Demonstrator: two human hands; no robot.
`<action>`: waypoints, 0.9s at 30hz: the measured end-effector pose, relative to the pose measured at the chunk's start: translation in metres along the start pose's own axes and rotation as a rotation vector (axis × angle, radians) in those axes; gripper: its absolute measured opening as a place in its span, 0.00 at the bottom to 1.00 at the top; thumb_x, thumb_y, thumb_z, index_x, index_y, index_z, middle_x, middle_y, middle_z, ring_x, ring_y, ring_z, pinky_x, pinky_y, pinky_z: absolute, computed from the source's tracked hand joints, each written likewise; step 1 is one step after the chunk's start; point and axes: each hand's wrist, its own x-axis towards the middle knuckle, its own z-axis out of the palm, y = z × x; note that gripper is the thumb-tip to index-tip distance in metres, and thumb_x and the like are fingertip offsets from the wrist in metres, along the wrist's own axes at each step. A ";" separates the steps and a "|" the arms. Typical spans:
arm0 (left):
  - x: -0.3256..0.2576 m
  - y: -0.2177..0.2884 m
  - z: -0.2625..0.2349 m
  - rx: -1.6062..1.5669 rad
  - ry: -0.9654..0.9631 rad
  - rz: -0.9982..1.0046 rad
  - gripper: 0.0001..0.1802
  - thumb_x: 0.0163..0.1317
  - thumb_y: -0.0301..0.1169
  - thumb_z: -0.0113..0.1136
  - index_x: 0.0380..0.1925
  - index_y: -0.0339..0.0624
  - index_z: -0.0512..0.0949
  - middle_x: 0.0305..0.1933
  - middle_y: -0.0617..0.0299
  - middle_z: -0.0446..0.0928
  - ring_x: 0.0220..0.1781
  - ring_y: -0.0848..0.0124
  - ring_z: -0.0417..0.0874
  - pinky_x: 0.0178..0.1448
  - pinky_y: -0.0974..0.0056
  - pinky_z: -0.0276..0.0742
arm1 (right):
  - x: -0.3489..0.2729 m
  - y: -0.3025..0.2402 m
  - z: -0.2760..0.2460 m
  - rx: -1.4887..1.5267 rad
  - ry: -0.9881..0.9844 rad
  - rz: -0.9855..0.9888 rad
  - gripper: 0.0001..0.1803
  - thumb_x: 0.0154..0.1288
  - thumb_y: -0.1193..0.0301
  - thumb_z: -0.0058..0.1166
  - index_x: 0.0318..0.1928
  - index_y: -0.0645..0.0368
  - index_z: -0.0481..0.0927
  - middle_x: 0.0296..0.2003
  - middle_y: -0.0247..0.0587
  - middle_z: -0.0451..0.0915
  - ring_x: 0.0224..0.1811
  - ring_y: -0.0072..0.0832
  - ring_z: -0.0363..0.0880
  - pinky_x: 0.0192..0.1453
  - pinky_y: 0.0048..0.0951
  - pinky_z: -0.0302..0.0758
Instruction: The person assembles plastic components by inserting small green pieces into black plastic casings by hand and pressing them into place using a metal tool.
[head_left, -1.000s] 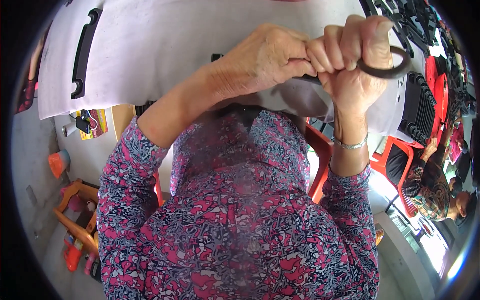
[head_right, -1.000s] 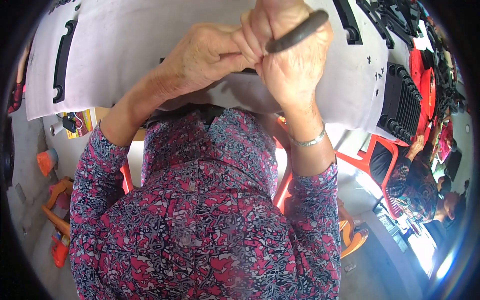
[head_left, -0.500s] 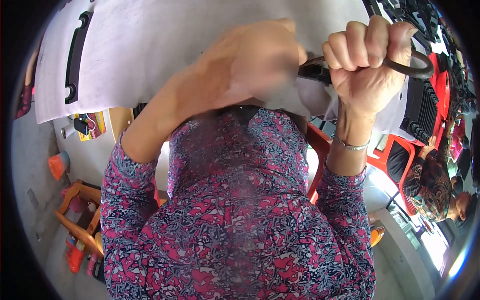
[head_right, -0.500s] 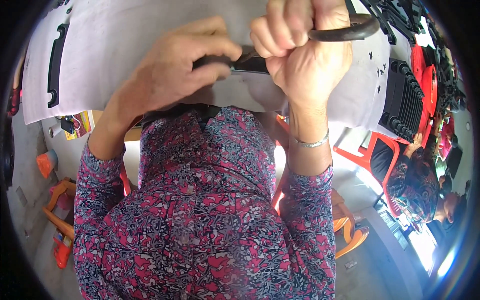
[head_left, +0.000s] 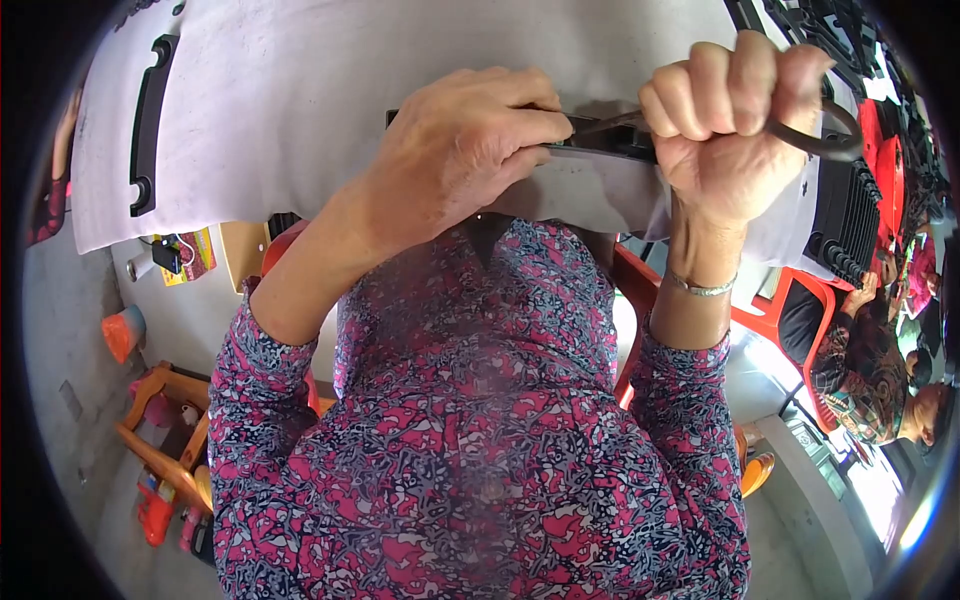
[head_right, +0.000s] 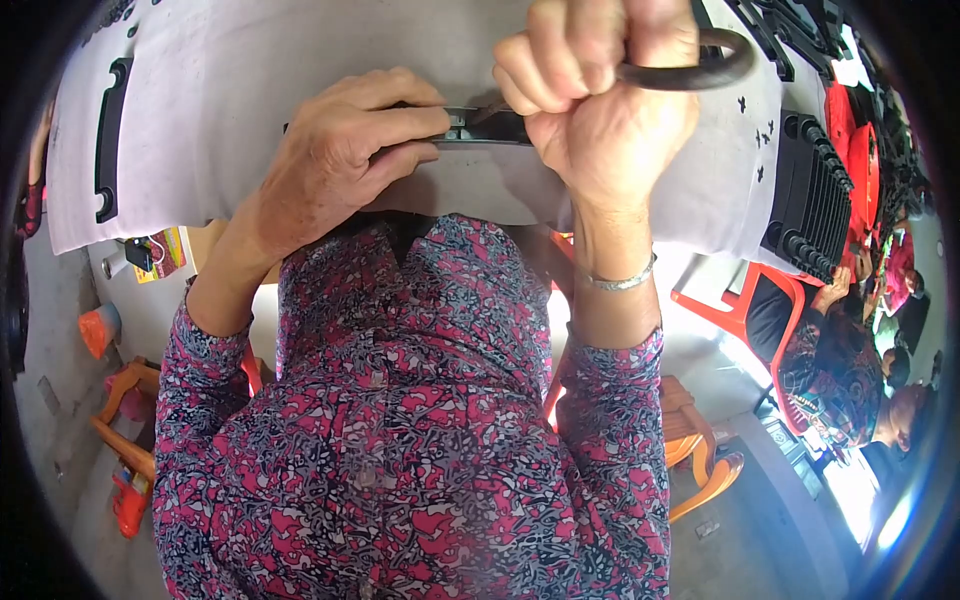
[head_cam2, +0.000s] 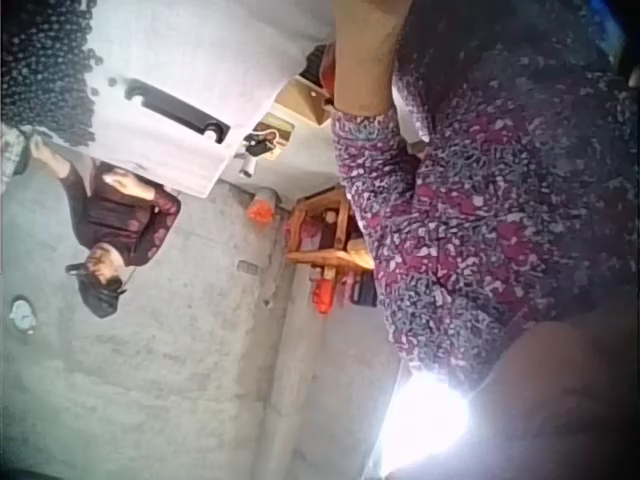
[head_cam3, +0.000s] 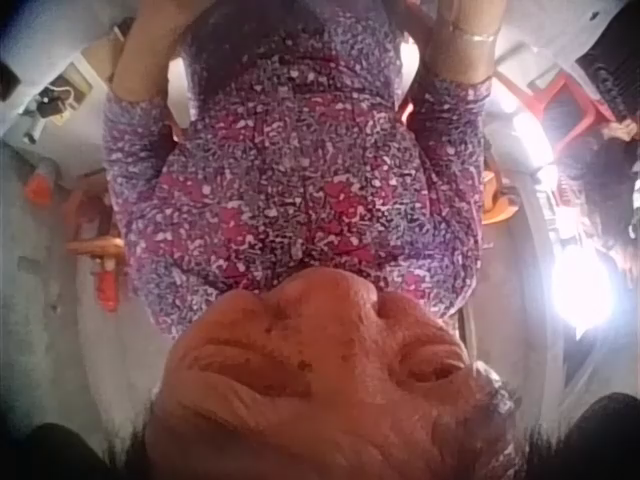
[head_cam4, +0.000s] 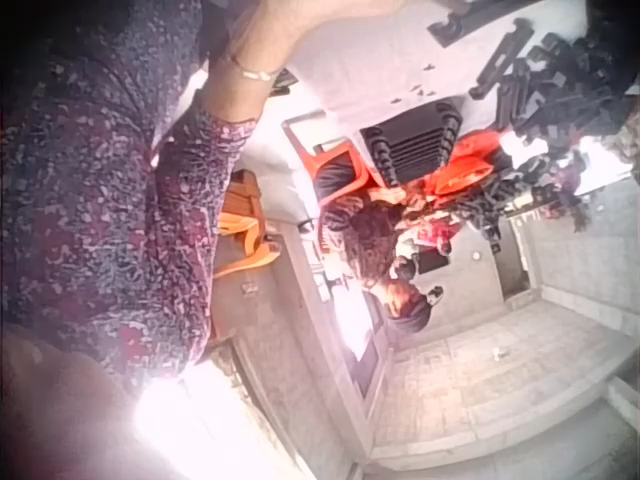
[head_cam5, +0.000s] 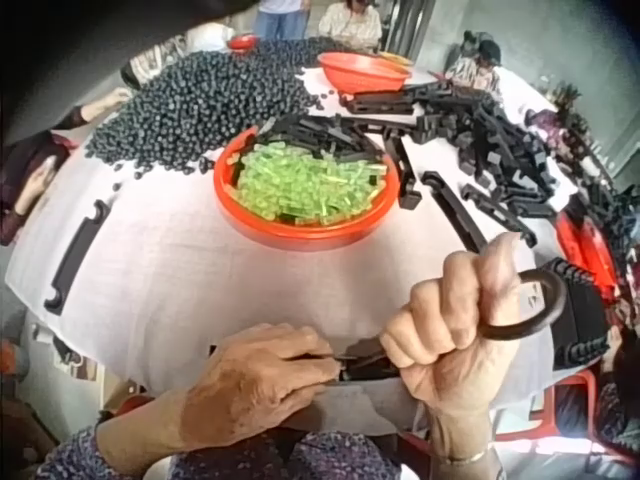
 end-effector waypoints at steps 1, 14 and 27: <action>0.000 -0.001 0.000 0.000 0.000 0.001 0.11 0.51 0.23 0.69 0.37 0.39 0.83 0.42 0.61 0.80 0.44 0.60 0.82 0.48 0.58 0.77 | 0.000 -0.005 0.001 -0.012 -0.011 -0.006 0.29 0.80 0.47 0.38 0.23 0.51 0.62 0.18 0.27 0.57 0.20 0.22 0.48 0.25 0.27 0.50; -0.001 0.000 -0.001 0.029 -0.022 0.010 0.12 0.52 0.23 0.69 0.38 0.38 0.83 0.43 0.59 0.80 0.46 0.59 0.82 0.51 0.58 0.77 | 0.006 0.001 0.006 -0.035 -0.071 0.008 0.30 0.80 0.47 0.37 0.22 0.51 0.62 0.17 0.27 0.55 0.19 0.22 0.48 0.24 0.28 0.48; 0.000 -0.001 0.001 0.044 -0.015 0.015 0.14 0.50 0.22 0.69 0.40 0.38 0.83 0.43 0.59 0.80 0.45 0.57 0.83 0.48 0.58 0.79 | 0.008 0.020 0.044 -0.115 0.423 -0.109 0.35 0.82 0.43 0.30 0.17 0.49 0.59 0.09 0.25 0.50 0.10 0.17 0.37 0.15 0.23 0.41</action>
